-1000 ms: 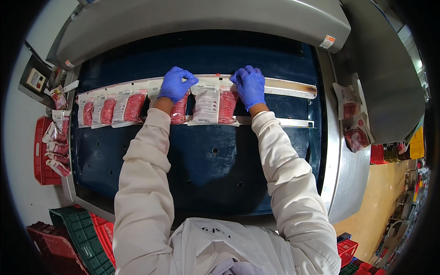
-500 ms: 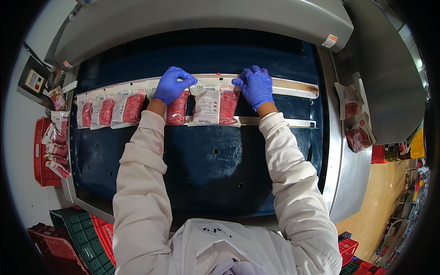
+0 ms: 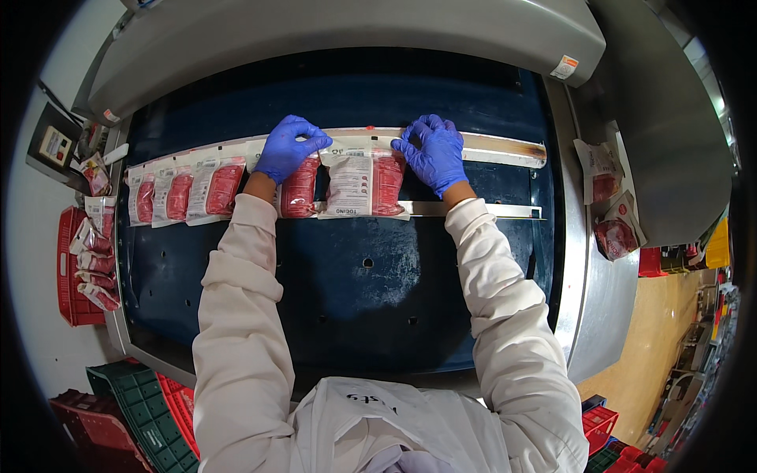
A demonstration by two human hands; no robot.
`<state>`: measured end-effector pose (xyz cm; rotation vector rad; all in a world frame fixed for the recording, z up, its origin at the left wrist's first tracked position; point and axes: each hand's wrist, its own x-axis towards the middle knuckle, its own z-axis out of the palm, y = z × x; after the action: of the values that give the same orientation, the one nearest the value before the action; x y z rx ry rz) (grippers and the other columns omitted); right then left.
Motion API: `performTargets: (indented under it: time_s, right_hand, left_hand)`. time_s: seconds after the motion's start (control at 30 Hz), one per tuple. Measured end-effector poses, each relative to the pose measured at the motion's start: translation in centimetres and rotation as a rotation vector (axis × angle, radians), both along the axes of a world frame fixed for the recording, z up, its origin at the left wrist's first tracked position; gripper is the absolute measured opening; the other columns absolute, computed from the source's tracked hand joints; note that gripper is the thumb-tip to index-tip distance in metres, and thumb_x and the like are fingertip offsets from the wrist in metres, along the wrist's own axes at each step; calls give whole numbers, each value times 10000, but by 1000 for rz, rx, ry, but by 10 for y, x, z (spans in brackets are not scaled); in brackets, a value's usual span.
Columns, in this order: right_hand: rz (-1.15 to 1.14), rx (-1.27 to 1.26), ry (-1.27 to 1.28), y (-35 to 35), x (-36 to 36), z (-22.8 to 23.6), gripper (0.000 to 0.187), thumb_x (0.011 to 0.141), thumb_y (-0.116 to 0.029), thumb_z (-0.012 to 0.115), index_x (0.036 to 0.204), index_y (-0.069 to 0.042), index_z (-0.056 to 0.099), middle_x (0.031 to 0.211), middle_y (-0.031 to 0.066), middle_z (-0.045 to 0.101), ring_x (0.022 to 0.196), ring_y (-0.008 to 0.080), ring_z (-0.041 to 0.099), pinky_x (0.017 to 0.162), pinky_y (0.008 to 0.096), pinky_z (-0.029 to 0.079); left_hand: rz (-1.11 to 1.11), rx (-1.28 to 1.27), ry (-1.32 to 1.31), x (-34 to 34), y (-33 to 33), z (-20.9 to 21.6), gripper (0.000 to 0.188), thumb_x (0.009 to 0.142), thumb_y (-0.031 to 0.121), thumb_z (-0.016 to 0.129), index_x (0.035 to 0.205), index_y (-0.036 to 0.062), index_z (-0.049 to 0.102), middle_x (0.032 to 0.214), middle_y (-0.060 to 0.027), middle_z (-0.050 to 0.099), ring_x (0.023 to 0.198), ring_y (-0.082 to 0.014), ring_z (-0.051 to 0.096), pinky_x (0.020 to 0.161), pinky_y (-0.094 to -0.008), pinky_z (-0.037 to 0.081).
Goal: The person places vacuum-sealed meat packages onto a conveyor belt, aligns them, and moves them into a green crate. The person repeats this process with multiple packages throughout the clip.
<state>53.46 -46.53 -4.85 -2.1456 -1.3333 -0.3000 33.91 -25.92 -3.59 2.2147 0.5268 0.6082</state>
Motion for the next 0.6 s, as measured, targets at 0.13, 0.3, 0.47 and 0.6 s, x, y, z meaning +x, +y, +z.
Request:
performTargets:
  time_s: [0.13, 0.3, 0.47, 0.6]
  right_hand:
    - [7, -27, 15, 1, 2, 0, 287, 750, -401, 710, 892, -151, 696, 983, 69, 601, 978, 302, 523, 871, 433, 395]
    - [60, -30, 12, -1, 10, -1, 264, 733, -381, 721, 869, -156, 712, 959, 57, 617, 931, 292, 541, 839, 409, 415]
    - [-27, -3, 77, 12, 0, -1, 237, 721, -331, 742, 841, -131, 701, 860, 45, 639, 872, 288, 558, 805, 401, 428]
    - [-165, -83, 263, 14, -11, 13, 334, 700, -286, 785, 964, -125, 660, 943, 58, 651, 935, 299, 560, 834, 422, 425]
  left_hand:
    - [-35, -25, -4, -1, 1, 1, 209, 747, 232, 787, 825, 52, 715, 884, -55, 575, 866, -189, 587, 824, -314, 476]
    - [-47, -26, 12, 2, 4, 2, 209, 735, 224, 794, 822, 49, 719, 894, -70, 584, 844, -200, 597, 800, -319, 490]
    - [113, -79, 65, 11, 2, 0, 202, 721, 202, 800, 805, 39, 716, 897, -98, 592, 821, -228, 614, 770, -333, 507]
    - [150, 115, 91, 11, -1, 3, 255, 716, 185, 801, 904, 44, 702, 964, -108, 589, 885, -258, 605, 817, -351, 505]
